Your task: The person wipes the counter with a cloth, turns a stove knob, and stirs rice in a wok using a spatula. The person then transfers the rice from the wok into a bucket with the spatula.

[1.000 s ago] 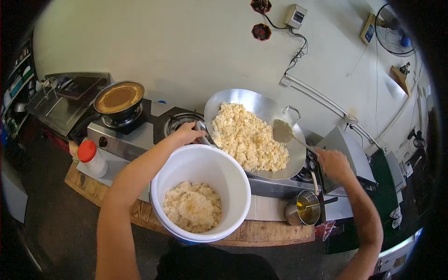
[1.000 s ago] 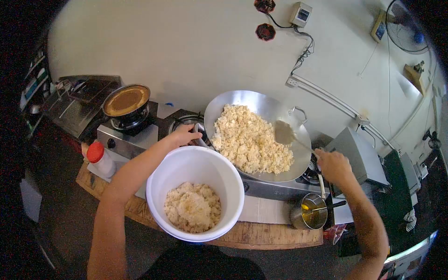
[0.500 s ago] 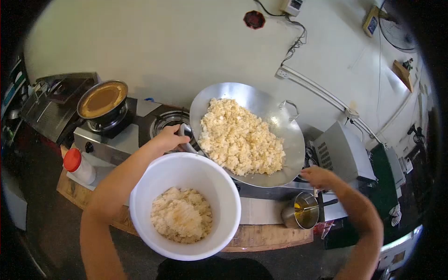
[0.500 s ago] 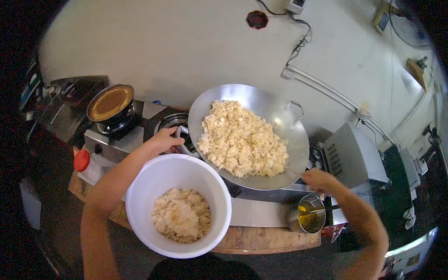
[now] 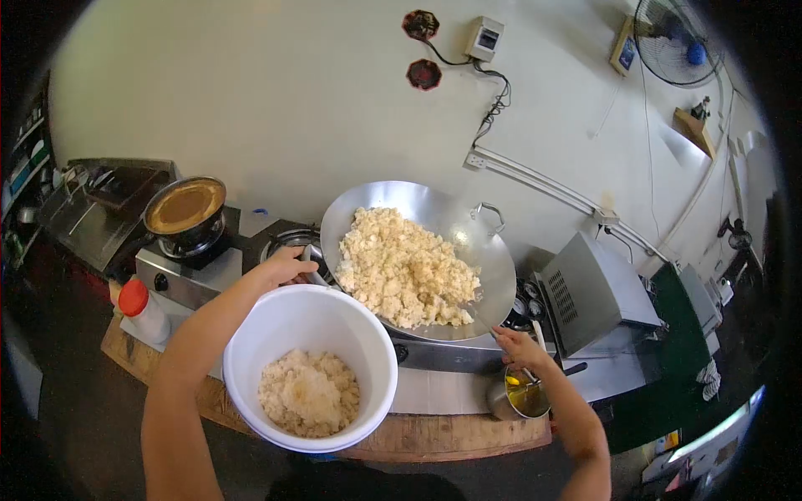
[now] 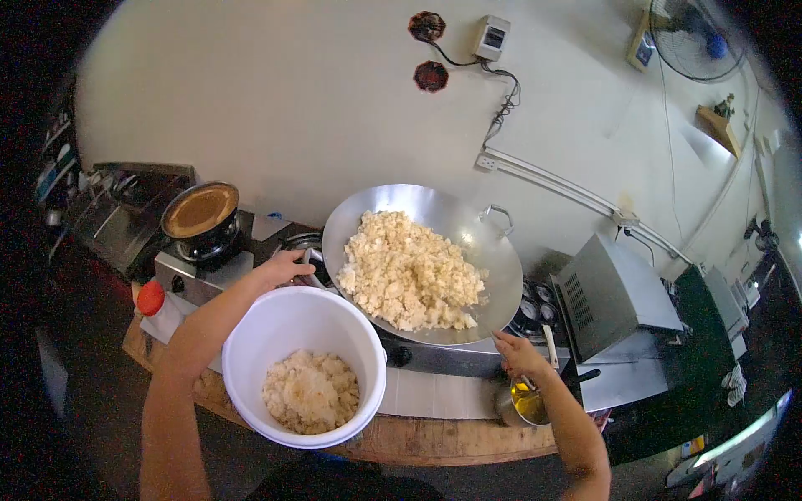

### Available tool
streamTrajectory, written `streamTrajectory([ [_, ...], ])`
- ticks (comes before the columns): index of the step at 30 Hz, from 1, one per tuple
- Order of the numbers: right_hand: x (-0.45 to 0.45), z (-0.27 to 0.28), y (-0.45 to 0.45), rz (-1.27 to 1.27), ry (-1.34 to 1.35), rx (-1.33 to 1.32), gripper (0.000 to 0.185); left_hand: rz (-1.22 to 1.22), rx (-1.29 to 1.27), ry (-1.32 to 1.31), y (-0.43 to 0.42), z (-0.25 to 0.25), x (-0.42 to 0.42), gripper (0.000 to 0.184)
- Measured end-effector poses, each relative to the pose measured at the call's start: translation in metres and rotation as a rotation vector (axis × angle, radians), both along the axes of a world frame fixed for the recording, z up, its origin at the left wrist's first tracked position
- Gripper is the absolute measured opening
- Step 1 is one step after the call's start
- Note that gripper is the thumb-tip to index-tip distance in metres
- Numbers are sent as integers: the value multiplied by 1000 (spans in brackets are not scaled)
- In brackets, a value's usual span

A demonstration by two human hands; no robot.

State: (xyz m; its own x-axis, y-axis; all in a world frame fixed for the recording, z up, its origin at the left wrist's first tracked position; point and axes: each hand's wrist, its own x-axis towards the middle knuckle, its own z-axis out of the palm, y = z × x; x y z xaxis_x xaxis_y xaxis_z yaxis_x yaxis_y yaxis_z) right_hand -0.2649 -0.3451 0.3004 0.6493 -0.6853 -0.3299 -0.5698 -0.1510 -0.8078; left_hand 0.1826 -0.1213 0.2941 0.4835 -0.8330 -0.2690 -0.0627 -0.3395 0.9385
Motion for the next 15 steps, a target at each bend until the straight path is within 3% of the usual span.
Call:
streamTrajectory([
  [7,29,32,25,55,16,26,41,-28,-99,61,-1,-15,6,32],
  [10,40,78,54,95,94,-84,39,-18,-131,68,-1,-13,6,32],
  [14,31,94,86,169,30,-307,37,16,-106,41,-1,-11,2,31],
  [15,28,91,96,237,-38,-510,37,29,-107,27,-2,-11,2,30],
])
